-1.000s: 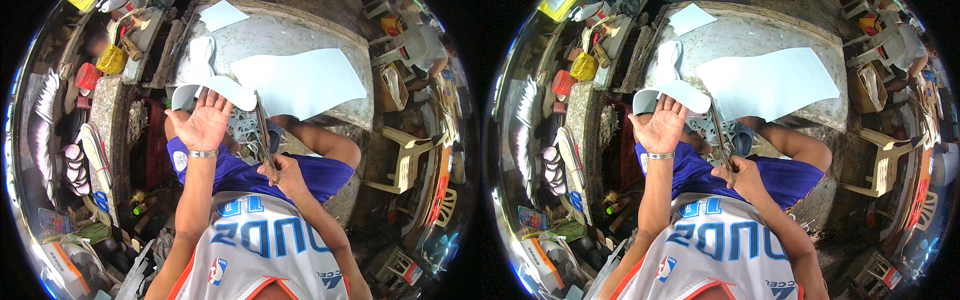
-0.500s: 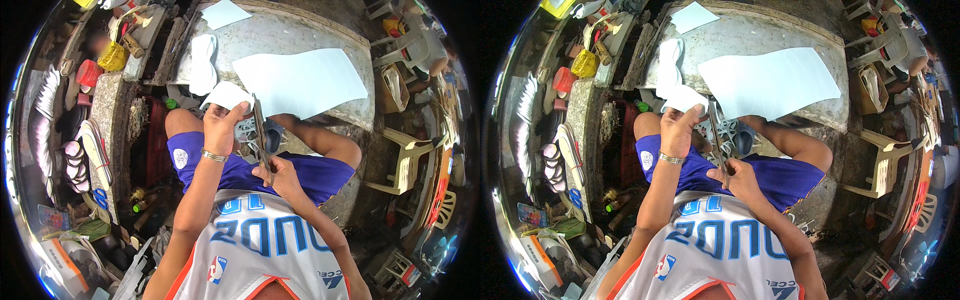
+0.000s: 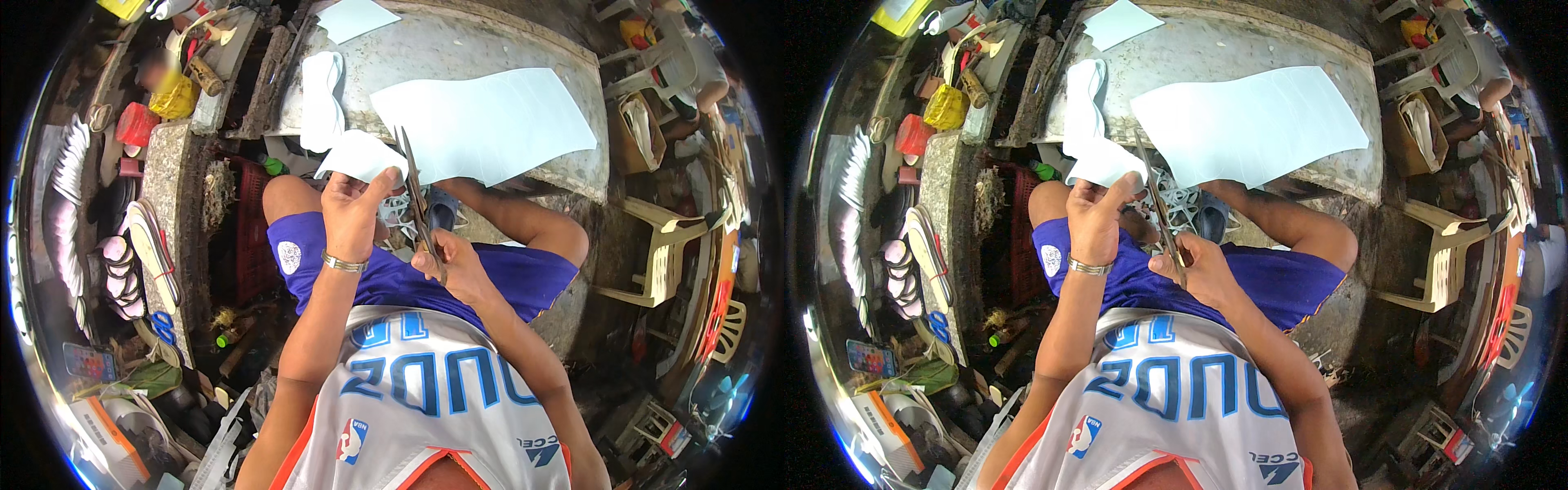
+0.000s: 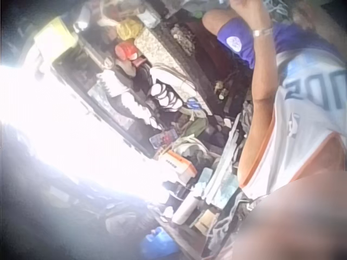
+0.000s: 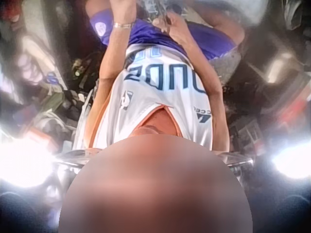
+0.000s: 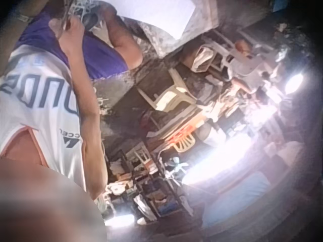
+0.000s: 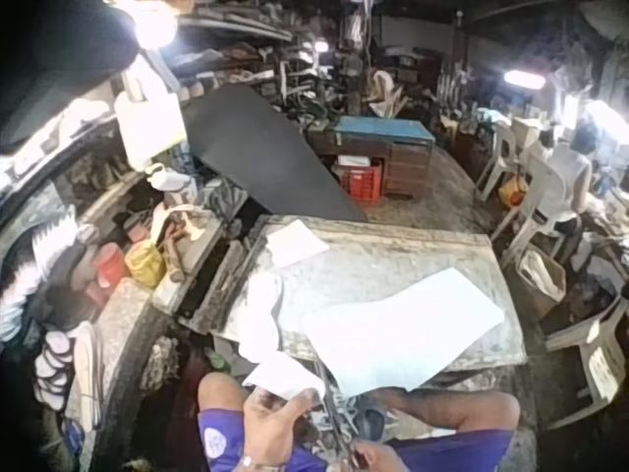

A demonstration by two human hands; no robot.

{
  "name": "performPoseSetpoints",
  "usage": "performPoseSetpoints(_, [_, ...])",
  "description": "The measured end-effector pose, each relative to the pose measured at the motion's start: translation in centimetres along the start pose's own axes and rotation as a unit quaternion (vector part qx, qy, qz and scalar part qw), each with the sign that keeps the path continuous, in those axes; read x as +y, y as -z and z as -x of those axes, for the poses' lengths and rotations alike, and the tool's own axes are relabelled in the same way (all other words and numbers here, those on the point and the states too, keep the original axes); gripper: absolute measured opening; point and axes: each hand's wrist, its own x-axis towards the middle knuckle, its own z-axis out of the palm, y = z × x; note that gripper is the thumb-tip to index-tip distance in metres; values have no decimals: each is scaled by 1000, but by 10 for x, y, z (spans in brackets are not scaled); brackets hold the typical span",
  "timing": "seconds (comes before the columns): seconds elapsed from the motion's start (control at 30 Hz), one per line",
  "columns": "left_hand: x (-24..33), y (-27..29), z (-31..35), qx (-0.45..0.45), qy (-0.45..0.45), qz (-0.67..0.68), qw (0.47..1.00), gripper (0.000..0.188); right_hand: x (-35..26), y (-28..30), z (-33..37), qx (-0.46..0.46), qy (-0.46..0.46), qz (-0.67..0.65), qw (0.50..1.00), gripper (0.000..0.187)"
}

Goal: The person uses shears to cut a white shoe insole from a larger sheet of material. They hold the insole in one hand and guide the shears with the other, trimming the edges to shape. The finished insole is placed on the table, and the person continues cutting another piece from the sheet.

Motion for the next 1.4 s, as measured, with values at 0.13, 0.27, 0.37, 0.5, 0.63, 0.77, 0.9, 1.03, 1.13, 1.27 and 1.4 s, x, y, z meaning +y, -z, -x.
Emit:
performPoseSetpoints(0.13, [-3, 1, 0, 3, -13, 3, 1000, 33, -1, -1, 0, 7, 13, 31, 999, 53])
performPoseSetpoints(0.27, [-6, 0, 3, 8, -27, -7, 1000, 33, 1, -2, -3, 21, 29, 58, 998, 57])
performPoseSetpoints(0.37, [-8, 0, 4, 9, -30, -3, 1000, 33, 2, -1, -4, 17, 4, 50, 999, 60])
performPoseSetpoints(0.5, [-9, 0, 5, 7, -33, 1, 999, 33, 0, 0, -3, 21, 6, 70, 997, 61])
performPoseSetpoints(0.63, [-8, 1, 6, -1, -33, 8, 999, 34, -1, 1, -3, 18, -5, 76, 997, 60])
performPoseSetpoints(0.77, [-5, 1, 5, -8, -28, 0, 1000, 37, -2, 4, -2, 12, -11, 88, 996, 56])
performPoseSetpoints(0.9, [-1, 5, 4, -20, -12, -12, 1000, 34, -3, 6, 0, 9, -12, 82, 997, 51])
performPoseSetpoints(1.03, [4, 11, -1, -52, -2, -41, 998, 38, -8, 8, 4, 9, -7, 90, 996, 49])
performPoseSetpoints(1.13, [9, 15, -2, -71, 9, -62, 995, 37, -14, 11, 7, 10, -9, 128, 992, 50])
performPoseSetpoints(1.27, [16, 19, -5, -95, 27, -66, 993, 38, -19, 14, 10, 5, -14, 167, 986, 54])
performPoseSetpoints(1.4, [22, 22, -8, -113, 24, -87, 989, 41, -21, 16, 13, 1, -12, 160, 987, 58])
